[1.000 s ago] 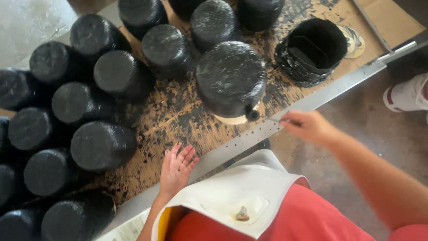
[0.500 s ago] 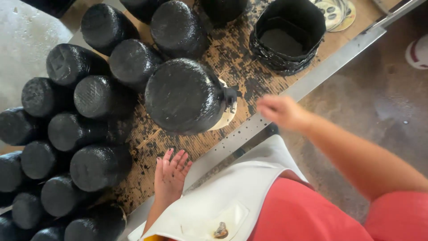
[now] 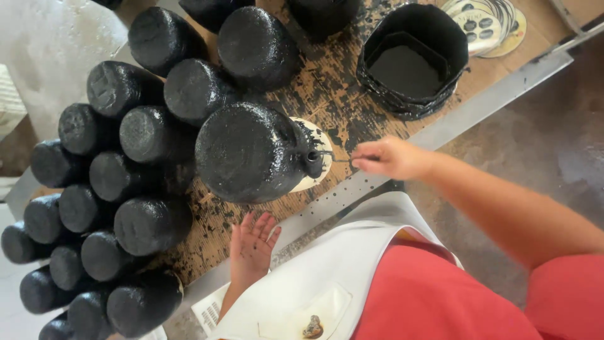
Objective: Waxing cheese wheels by applying black wax with a brush at a workbench.
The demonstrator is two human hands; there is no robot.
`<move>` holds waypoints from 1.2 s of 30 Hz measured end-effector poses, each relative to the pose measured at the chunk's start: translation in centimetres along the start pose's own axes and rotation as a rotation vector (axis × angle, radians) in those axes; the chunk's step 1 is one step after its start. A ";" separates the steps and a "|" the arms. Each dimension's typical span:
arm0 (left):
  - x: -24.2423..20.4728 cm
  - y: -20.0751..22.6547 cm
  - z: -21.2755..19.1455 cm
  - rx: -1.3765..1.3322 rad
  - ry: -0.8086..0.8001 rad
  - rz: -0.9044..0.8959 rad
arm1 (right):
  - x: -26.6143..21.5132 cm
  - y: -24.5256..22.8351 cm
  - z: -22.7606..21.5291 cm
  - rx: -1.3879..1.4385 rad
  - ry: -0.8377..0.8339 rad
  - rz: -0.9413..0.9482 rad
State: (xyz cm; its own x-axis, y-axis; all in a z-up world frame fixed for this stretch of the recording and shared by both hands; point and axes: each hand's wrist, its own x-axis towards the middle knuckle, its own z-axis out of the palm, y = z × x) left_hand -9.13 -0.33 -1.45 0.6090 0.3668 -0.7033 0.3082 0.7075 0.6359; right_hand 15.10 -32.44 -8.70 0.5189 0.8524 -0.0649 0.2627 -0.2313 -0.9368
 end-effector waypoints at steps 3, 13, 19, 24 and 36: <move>0.7 -1.6 -1.0 -0.038 -0.092 0.020 | 1.1 -1.4 -3.1 -0.032 -0.058 -0.094; 1.1 -6.2 -0.7 -0.158 -0.084 0.099 | 4.3 -3.8 -6.8 0.014 0.214 -0.054; 0.5 -7.5 0.3 -0.206 -0.054 0.122 | 4.3 -3.5 -3.7 -0.007 0.287 -0.072; 0.6 -9.8 -0.5 -0.278 -0.027 0.146 | -0.4 -3.7 -1.8 0.009 0.204 0.025; -0.3 -11.3 2.1 -0.369 0.030 0.157 | 2.3 -10.1 -6.2 -0.387 0.391 -0.415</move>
State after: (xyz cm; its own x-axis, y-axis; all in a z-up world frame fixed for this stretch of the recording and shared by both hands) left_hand -11.25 -9.66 -7.74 0.6046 0.5016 -0.6188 -0.0734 0.8086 0.5837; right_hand 18.73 -31.02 2.76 0.5487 0.6917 0.4695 0.7368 -0.1348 -0.6625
